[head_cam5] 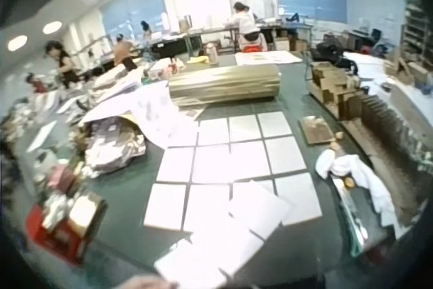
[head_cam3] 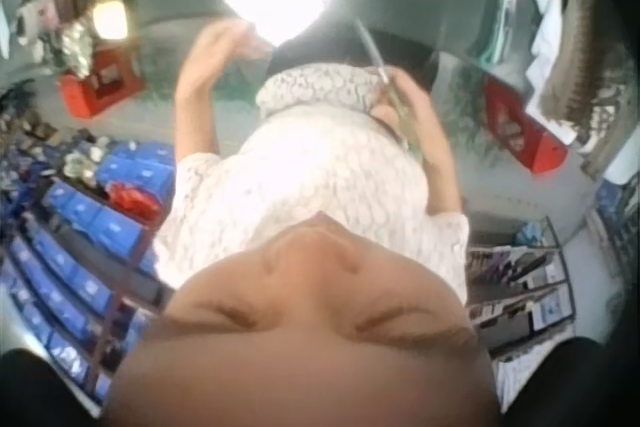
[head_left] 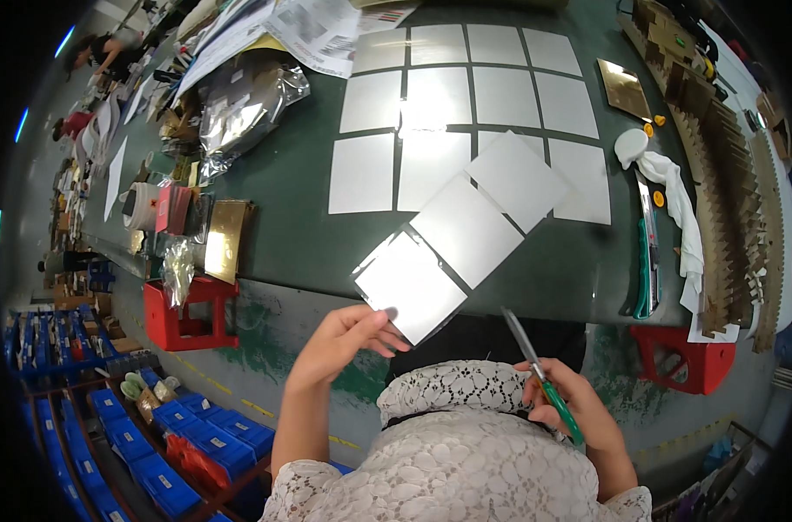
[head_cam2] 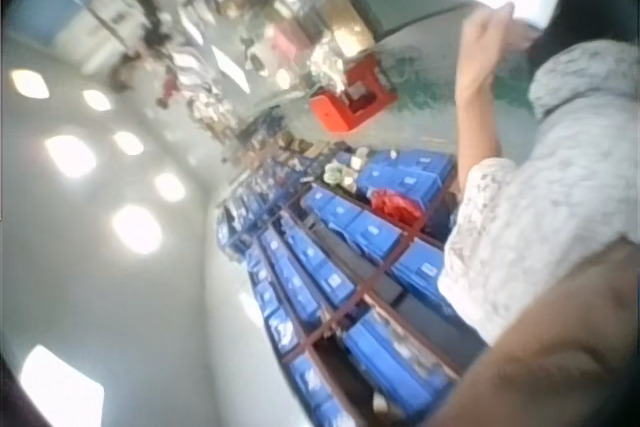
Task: The person uses a utility knife to cut a large sheet of white material into smaller squares on a green workbench. They then use scissors to trim the edges of a small gold-colored square sheet. Finally, they stack the cut gold sheets together.
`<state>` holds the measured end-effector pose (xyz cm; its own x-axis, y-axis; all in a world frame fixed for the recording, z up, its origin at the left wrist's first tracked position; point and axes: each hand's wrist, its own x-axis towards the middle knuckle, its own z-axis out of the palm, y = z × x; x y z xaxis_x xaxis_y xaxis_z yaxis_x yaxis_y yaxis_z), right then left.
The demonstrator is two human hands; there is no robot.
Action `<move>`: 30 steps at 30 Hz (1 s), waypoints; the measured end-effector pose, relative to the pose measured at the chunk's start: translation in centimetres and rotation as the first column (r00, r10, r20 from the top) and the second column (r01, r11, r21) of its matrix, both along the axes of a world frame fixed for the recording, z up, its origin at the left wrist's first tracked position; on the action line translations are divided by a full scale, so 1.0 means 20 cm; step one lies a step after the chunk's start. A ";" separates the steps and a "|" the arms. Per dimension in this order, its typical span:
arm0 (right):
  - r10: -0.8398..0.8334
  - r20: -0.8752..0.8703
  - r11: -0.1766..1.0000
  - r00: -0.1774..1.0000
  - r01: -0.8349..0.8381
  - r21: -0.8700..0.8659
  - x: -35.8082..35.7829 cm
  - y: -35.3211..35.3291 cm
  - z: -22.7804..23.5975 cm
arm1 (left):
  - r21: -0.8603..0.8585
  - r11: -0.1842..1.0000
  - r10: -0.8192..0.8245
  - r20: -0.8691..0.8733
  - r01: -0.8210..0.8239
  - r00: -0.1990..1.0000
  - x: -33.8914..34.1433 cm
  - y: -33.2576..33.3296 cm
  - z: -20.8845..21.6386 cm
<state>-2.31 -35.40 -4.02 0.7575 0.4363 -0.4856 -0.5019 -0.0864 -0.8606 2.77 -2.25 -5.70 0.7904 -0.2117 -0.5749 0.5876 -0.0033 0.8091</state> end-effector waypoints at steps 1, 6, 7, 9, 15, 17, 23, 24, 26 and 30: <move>0.066 -0.011 0.997 0.998 -0.066 -0.028 0.01 0.00 -0.01 | -0.071 0.996 0.054 -0.042 -0.057 0.998 -0.01 -0.03 -0.05; 0.191 -0.035 0.980 0.981 -0.192 -0.047 0.04 0.00 -0.05 | -0.086 0.983 0.159 -0.027 -0.161 0.987 -0.01 -0.08 -0.03; 0.208 -0.052 0.977 0.977 -0.211 -0.045 0.05 0.00 -0.06 | -0.078 0.984 0.160 -0.022 -0.161 0.987 -0.01 -0.07 -0.01; 0.230 -0.052 0.973 0.972 -0.230 0.001 0.08 0.02 -0.06 | -0.072 0.985 0.157 -0.013 -0.157 0.988 -0.01 -0.05 0.02; 0.219 -0.079 0.973 0.972 -0.212 0.088 0.14 0.10 -0.07 | -0.120 0.986 0.117 0.005 -0.116 0.993 -0.01 -0.02 0.02; 0.213 -0.091 0.975 0.973 -0.205 0.091 0.16 0.12 -0.06 | -0.132 0.986 0.102 0.010 -0.100 0.995 -0.01 -0.01 0.03; 0.192 -0.116 0.979 0.974 -0.182 0.096 0.19 0.19 -0.06 | -0.087 0.989 0.120 0.001 -0.119 0.993 -0.01 -0.02 0.04; 0.192 -0.117 0.979 0.974 -0.181 0.097 0.19 0.19 -0.06 | -0.089 0.990 0.113 0.002 -0.113 0.994 -0.01 -0.01 0.03; 0.189 -0.118 0.980 0.975 -0.179 0.090 0.20 0.20 -0.06 | -0.095 0.991 0.100 0.006 -0.099 0.995 0.00 -0.01 0.02; 0.203 -0.134 0.979 0.970 -0.198 0.049 0.21 0.20 -0.04 | -0.089 0.993 0.081 0.018 -0.079 0.997 0.00 0.01 0.00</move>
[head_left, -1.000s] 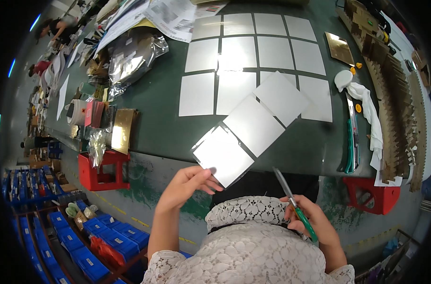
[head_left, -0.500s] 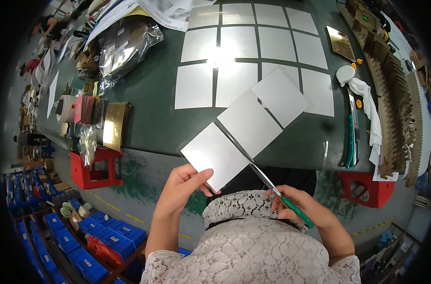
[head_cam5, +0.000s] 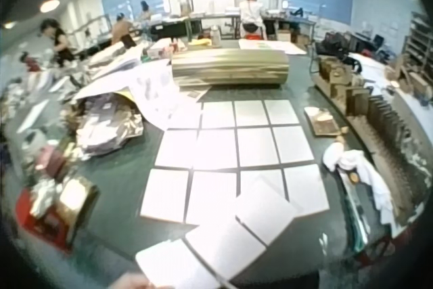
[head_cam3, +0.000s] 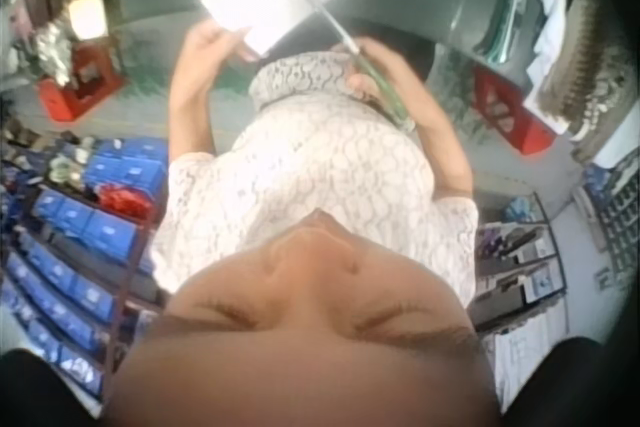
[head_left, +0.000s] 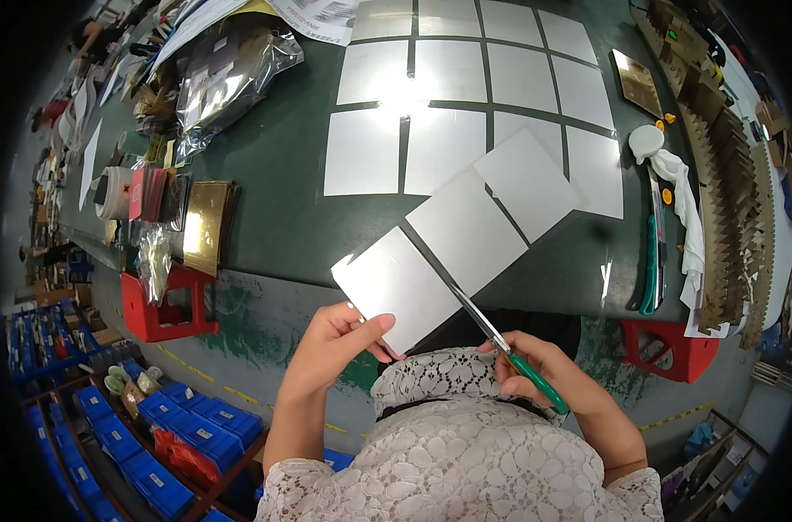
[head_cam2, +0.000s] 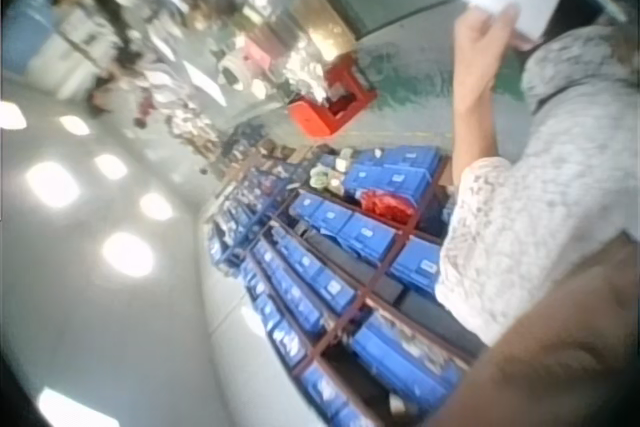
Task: The person uses a utility knife to cut a large sheet of white material into smaller squares on a green workbench. They then use scissors to trim the edges of a small gold-colored square sheet. Finally, they stack the cut gold sheets together.
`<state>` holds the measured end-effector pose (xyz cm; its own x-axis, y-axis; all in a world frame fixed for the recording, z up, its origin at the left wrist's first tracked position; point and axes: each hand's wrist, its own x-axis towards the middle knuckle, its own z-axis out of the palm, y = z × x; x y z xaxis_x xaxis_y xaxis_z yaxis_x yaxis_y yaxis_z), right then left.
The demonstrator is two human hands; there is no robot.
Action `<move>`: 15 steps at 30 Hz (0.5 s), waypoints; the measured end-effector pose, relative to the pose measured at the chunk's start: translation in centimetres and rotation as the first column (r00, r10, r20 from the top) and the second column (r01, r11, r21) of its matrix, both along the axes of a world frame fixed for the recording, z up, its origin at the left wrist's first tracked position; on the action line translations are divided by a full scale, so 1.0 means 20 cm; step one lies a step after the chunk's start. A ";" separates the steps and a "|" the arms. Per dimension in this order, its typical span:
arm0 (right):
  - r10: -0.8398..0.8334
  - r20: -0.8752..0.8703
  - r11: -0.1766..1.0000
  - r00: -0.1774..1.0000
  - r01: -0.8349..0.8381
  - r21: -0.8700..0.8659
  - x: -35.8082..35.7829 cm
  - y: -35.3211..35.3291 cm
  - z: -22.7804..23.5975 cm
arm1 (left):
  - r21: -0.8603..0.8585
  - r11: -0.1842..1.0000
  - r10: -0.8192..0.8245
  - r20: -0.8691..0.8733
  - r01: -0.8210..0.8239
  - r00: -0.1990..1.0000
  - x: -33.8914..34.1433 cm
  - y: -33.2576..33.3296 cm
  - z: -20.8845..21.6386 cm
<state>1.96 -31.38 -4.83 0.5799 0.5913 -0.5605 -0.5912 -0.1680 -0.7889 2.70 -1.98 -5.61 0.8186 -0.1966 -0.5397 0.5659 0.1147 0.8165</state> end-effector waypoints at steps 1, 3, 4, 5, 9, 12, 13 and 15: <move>0.012 -0.006 1.000 1.000 -0.012 -0.013 0.01 0.00 0.01 | 0.003 1.000 -0.005 0.003 0.005 1.000 0.00 0.01 0.00; 0.004 -0.022 1.000 1.000 -0.005 -0.013 0.01 0.00 0.01 | 0.005 1.000 -0.017 0.002 0.017 1.000 0.00 0.01 -0.01; 0.001 -0.030 1.000 1.000 -0.001 -0.013 0.01 0.00 0.01 | 0.003 1.000 -0.023 -0.001 0.023 1.000 0.01 0.02 -0.01; -0.007 -0.024 1.000 1.000 0.008 0.012 0.01 0.00 -0.01 | 0.001 1.000 -0.029 -0.005 0.029 1.000 0.01 0.02 -0.01; -0.053 -0.059 0.995 0.997 0.058 0.083 0.00 0.02 -0.03 | -0.030 0.999 -0.045 -0.022 0.044 0.999 0.03 0.02 0.01; -0.070 -0.054 0.991 0.996 0.075 0.112 0.02 0.06 -0.04 | -0.032 0.999 -0.023 -0.025 0.022 0.999 0.01 0.02 0.01; -0.074 -0.039 0.990 0.997 0.078 0.119 0.03 0.08 -0.04 | -0.036 0.999 -0.026 -0.029 0.025 0.999 0.01 0.03 0.01; -0.077 -0.068 0.991 0.995 0.083 0.104 0.06 0.11 -0.02 | -0.039 0.999 -0.022 -0.034 0.020 0.999 0.01 0.03 0.01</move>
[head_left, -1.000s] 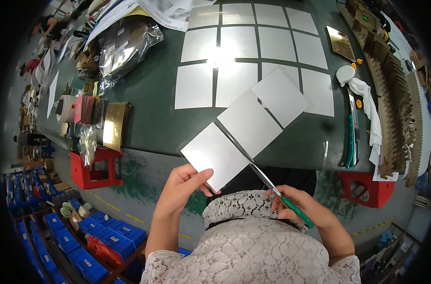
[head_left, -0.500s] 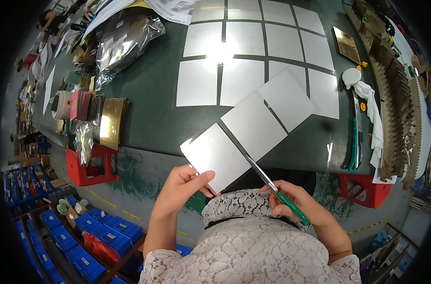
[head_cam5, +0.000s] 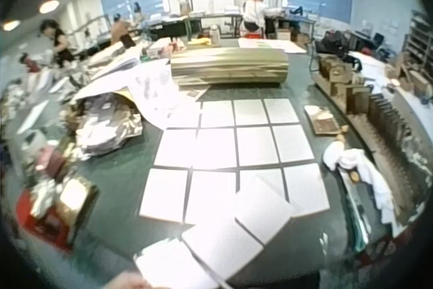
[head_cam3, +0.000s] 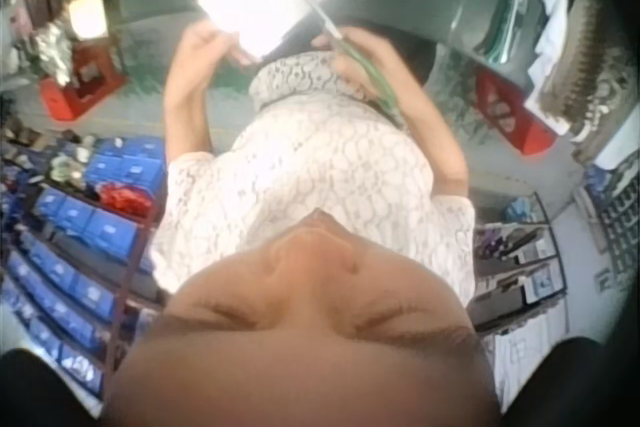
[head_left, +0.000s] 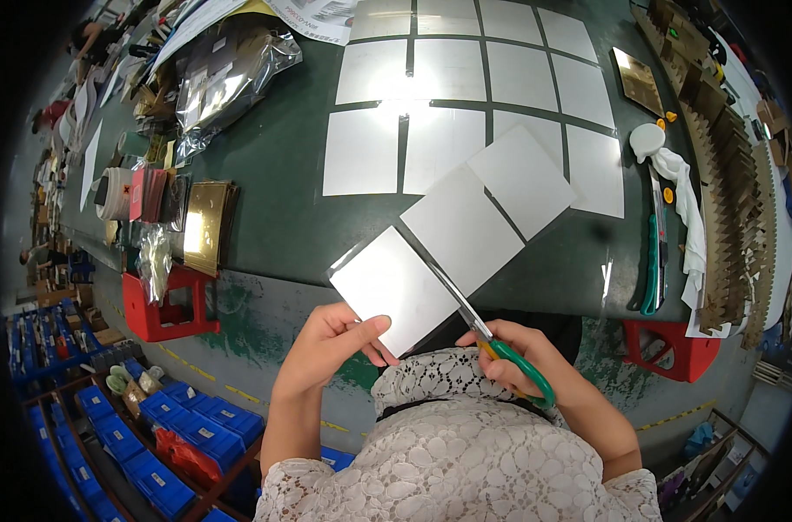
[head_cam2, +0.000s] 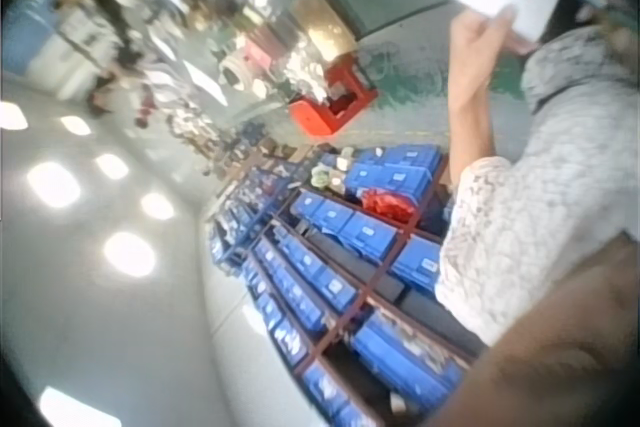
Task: The person uses a utility knife to cut a large sheet of white material into smaller squares on a green workbench. They then use scissors to trim the edges of a small gold-colored square sheet. Finally, they stack the cut gold sheets together.
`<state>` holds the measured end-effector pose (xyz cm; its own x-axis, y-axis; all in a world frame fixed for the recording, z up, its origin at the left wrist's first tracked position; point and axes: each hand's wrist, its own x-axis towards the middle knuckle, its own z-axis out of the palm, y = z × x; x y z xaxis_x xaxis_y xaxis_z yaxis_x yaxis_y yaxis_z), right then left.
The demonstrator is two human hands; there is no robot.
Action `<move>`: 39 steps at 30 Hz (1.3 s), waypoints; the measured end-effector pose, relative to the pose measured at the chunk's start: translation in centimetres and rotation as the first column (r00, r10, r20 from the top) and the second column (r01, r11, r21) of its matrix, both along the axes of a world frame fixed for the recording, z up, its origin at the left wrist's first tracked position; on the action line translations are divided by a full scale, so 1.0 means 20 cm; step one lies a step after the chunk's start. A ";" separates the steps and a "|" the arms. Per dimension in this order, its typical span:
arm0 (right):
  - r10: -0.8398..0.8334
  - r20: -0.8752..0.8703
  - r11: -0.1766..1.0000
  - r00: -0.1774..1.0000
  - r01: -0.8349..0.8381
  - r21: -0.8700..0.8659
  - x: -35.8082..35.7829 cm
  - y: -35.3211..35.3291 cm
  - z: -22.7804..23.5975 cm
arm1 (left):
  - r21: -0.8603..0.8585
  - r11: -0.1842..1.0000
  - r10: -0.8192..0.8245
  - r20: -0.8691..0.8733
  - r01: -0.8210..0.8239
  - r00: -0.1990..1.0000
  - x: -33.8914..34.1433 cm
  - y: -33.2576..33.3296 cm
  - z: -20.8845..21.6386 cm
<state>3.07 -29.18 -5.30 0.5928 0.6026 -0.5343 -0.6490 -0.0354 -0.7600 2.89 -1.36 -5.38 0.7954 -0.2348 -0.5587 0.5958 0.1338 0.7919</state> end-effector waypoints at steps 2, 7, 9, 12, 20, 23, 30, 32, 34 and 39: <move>-0.009 -0.025 1.000 1.000 0.009 0.005 0.01 0.02 0.00 | 0.001 1.000 0.014 -0.004 -0.014 1.000 0.01 -0.01 0.02; -0.048 0.021 0.998 0.999 0.047 0.046 0.02 0.08 -0.05 | 0.012 0.999 -0.036 -0.016 0.037 0.999 -0.01 0.01 0.02; -0.054 -0.001 0.996 0.999 0.054 0.070 0.02 0.09 -0.06 | 0.014 0.999 -0.049 -0.023 0.049 0.999 -0.01 0.02 0.02; -0.033 0.035 0.997 0.999 0.030 0.072 0.02 0.11 -0.08 | -0.002 0.999 -0.050 -0.030 0.050 0.998 -0.02 0.02 0.03; -0.004 0.072 0.996 0.997 -0.002 0.090 0.05 0.16 -0.05 | -0.041 0.995 -0.094 -0.070 0.091 0.993 -0.08 0.05 0.05; -0.009 0.044 0.996 0.999 0.005 0.090 0.05 0.17 -0.05 | -0.039 0.994 -0.104 -0.095 0.101 0.990 -0.13 0.06 0.09; -0.130 0.066 0.961 0.989 0.110 0.255 -0.06 0.06 -0.05 | 0.584 0.812 -0.380 0.511 0.012 0.771 -0.15 0.11 0.17; -0.198 0.144 0.950 0.970 0.154 0.270 -0.09 -0.01 -0.02 | 0.725 0.638 -0.523 0.656 -0.261 0.544 -0.07 -0.01 0.23; -0.357 0.227 0.914 0.906 0.289 0.283 -0.12 -0.01 0.04 | 0.754 0.471 -0.675 0.642 -0.458 0.363 -0.04 -0.10 0.24; -0.514 0.234 0.857 0.825 0.484 0.176 -0.16 -0.09 0.20 | 0.706 0.513 -0.749 0.646 -0.489 0.147 -0.04 -0.31 0.21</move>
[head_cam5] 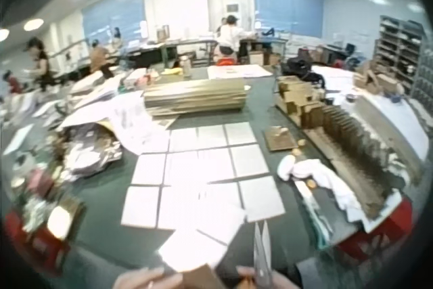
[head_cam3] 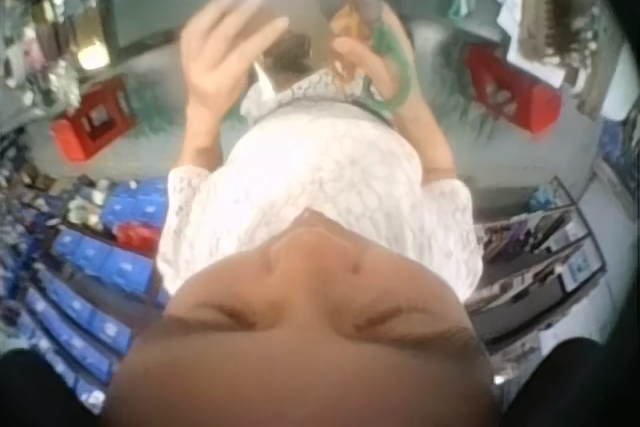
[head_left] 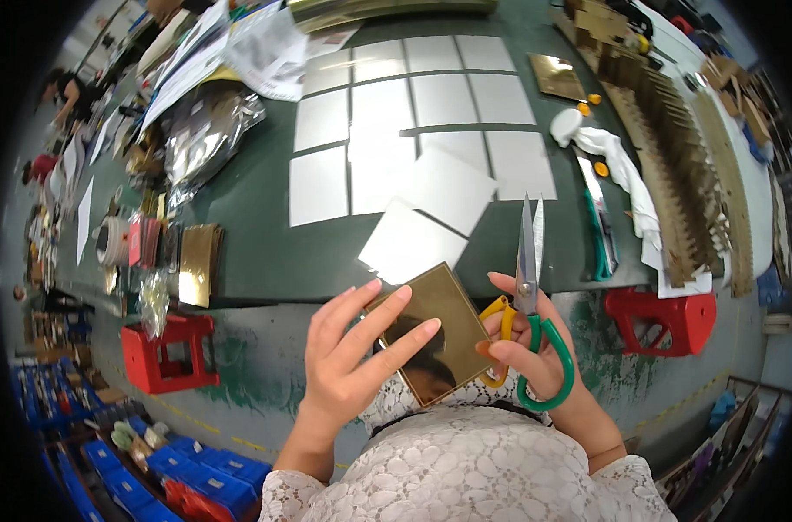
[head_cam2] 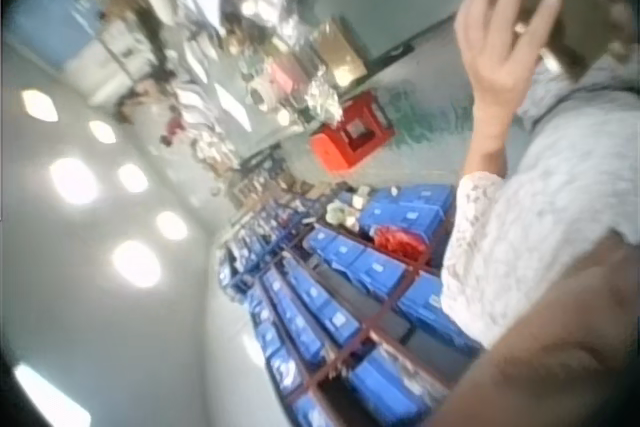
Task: The person uses a utility knife to cut a large sheet of white material into smaller squares on a green workbench. They then use scissors to trim the edges of a small gold-colored square sheet. Finally, they stack the cut gold sheets together.
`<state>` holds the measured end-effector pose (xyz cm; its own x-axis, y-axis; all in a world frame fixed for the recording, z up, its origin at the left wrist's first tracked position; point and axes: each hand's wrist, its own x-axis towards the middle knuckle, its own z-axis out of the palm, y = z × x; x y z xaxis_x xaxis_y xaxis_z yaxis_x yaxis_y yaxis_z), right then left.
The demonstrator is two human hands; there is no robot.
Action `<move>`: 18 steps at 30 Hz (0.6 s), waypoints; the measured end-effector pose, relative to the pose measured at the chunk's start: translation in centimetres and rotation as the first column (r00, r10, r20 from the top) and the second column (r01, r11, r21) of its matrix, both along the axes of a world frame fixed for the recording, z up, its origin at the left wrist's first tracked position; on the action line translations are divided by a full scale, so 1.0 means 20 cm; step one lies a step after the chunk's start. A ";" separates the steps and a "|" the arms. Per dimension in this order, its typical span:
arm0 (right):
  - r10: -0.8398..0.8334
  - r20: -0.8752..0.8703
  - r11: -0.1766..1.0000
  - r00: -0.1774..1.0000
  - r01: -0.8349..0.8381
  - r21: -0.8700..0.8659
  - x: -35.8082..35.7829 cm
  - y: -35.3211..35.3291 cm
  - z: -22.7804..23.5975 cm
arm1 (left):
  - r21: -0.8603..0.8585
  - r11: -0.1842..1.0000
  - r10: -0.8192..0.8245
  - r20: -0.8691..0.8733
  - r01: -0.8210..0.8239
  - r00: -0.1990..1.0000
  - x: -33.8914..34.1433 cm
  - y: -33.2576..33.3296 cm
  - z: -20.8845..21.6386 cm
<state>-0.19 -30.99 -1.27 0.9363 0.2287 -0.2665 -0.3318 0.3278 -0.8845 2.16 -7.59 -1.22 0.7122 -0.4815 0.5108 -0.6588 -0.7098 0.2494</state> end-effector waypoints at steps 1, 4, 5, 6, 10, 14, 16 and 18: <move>-0.039 -0.038 0.999 0.999 0.038 -0.012 -0.01 -0.01 0.01 | -0.042 0.999 -0.015 0.028 0.016 0.999 0.01 -0.04 -0.02; -0.155 0.027 0.984 0.987 0.157 -0.079 -0.06 -0.05 0.00 | -0.436 0.888 0.079 -0.174 -0.149 0.982 0.01 -0.18 -0.10; -0.185 0.064 0.975 0.981 0.191 -0.110 -0.07 -0.07 0.00 | -0.570 0.779 0.095 -0.303 -0.260 0.948 0.00 -0.22 -0.11; -0.211 0.101 0.966 0.972 0.223 -0.134 -0.08 -0.08 0.00 | -0.701 0.631 -0.114 -0.506 -0.331 0.855 -0.01 -0.21 -0.11; -0.254 0.164 0.948 0.953 0.279 -0.152 -0.11 -0.12 -0.01 | -0.689 0.331 -0.772 -0.591 -0.644 0.235 -0.01 -0.18 -0.14; -0.223 0.131 0.949 0.966 0.246 -0.197 -0.13 -0.13 -0.01 | -0.606 0.435 -0.753 -0.650 -0.665 0.100 -0.01 -0.32 -0.12; -0.222 0.072 0.959 0.972 0.231 -0.161 -0.14 -0.15 0.02 | -0.610 0.391 -0.783 -0.614 -0.689 0.099 0.05 -0.34 -0.08; -0.134 0.097 0.972 0.986 0.150 -0.180 -0.17 -0.21 -0.04 | -0.644 0.368 -0.759 -0.625 -0.671 0.184 0.10 -0.34 -0.07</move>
